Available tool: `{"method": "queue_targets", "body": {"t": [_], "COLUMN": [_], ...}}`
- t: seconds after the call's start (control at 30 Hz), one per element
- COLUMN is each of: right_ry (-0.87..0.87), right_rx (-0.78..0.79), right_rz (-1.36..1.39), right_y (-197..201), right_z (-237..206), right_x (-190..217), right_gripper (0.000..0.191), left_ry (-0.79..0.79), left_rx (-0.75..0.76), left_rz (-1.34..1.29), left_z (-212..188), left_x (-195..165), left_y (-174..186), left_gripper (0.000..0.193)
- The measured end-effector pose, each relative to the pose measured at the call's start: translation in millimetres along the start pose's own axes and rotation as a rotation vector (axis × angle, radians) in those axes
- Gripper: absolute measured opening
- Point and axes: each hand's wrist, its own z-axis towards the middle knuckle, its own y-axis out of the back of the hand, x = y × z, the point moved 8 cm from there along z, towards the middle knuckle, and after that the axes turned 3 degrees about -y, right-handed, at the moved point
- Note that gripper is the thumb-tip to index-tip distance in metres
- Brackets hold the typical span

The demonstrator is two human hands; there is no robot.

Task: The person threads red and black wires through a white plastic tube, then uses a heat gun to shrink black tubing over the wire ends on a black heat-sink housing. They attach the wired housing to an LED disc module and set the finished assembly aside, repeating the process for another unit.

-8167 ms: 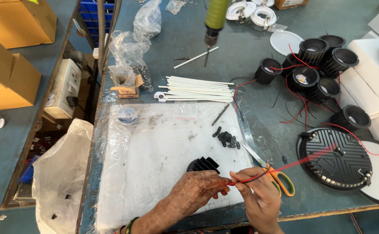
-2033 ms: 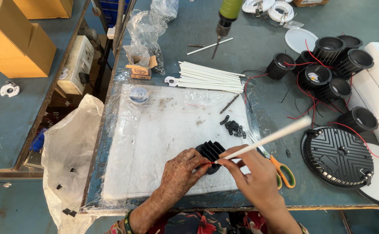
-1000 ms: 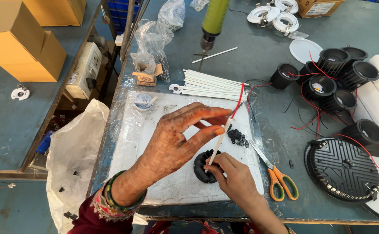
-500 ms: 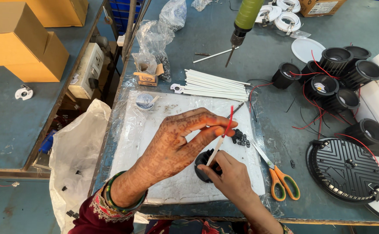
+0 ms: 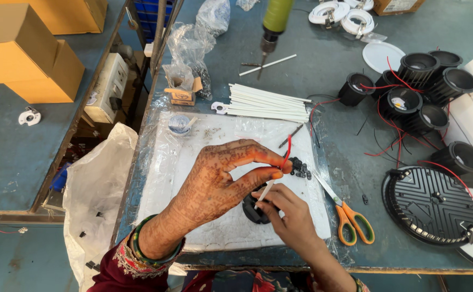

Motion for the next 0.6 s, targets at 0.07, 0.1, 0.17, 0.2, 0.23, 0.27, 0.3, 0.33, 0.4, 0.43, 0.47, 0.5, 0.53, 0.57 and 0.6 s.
{"method": "queue_targets", "body": {"t": [0.07, 0.1, 0.17, 0.2, 0.23, 0.27, 0.3, 0.33, 0.4, 0.43, 0.47, 0.5, 0.53, 0.57, 0.6], "right_ry": [0.021, 0.028, -0.021, -0.049, -0.044, -0.032, -0.016, -0.011, 0.002, 0.001, 0.001, 0.002, -0.012, -0.026, -0.041], "right_rx": [-0.023, -0.032, -0.036, -0.035, -0.034, -0.036, -0.039, -0.044, -0.060, -0.061, -0.064, -0.067, -0.068, -0.071, -0.073], "right_rz": [-0.018, -0.025, -0.050, -0.061, -0.052, -0.043, -0.036, -0.054, -0.094, -0.102, -0.111, -0.120, -0.131, -0.141, -0.151], "right_y": [2.1, 2.6, 2.7, 2.4, 2.2, 2.3, 2.5, 2.3, 2.7, 2.5, 2.5, 2.6, 2.7, 3.0, 3.3], "right_z": [-0.2, -0.3, -0.5, -1.5, -3.0, -3.7, -4.8, -5.8, -7.2, -7.6, -7.8, -7.8, -7.8, -7.8, -7.9], "right_x": [-3.0, -5.4, -16.0, -21.1, -23.2, -24.7, -25.2, -26.0, -26.3, -26.6, -26.7, -26.7, -28.0, -29.4, -30.9], "right_gripper": [0.017, 0.015, 0.014, 0.014, 0.013, 0.012, 0.011, 0.011, 0.011, 0.011, 0.011, 0.011, 0.010, 0.009, 0.009], "left_ry": [-0.022, -0.041, -0.067, -0.057, -0.049, -0.046, -0.062, -0.081, -0.131, -0.161, -0.193, -0.201, -0.207, -0.214, -0.211], "left_rx": [-0.003, -0.004, -0.008, -0.002, 0.003, 0.006, 0.009, 0.013, 0.022, 0.027, 0.032, 0.038, 0.044, 0.052, 0.058], "left_rz": [0.042, 0.036, 0.022, 0.003, -0.015, -0.030, 0.046, 0.124, 0.253, 0.304, 0.356, 0.343, 0.330, 0.317, 0.307], "left_z": [-0.4, -0.5, -1.3, -2.3, -3.2, -3.4, -3.1, -2.6, -1.9, -1.6, -1.3, -0.8, -0.7, -0.4, 0.0], "left_x": [-1.3, -2.2, -2.8, -1.6, -0.5, 0.2, -0.6, -1.6, -6.0, -8.8, -11.8, -12.9, -13.9, -14.8, -14.7], "left_y": [-0.4, -0.7, -0.8, -1.3, -1.3, -0.8, -0.6, -0.9, -1.5, -1.9, -2.3, -2.0, -1.5, -1.5, -1.6], "left_gripper": [0.019, 0.019, 0.019, 0.019, 0.019, 0.019, 0.019, 0.019, 0.019, 0.020, 0.020, 0.017, 0.015, 0.015, 0.015]}}
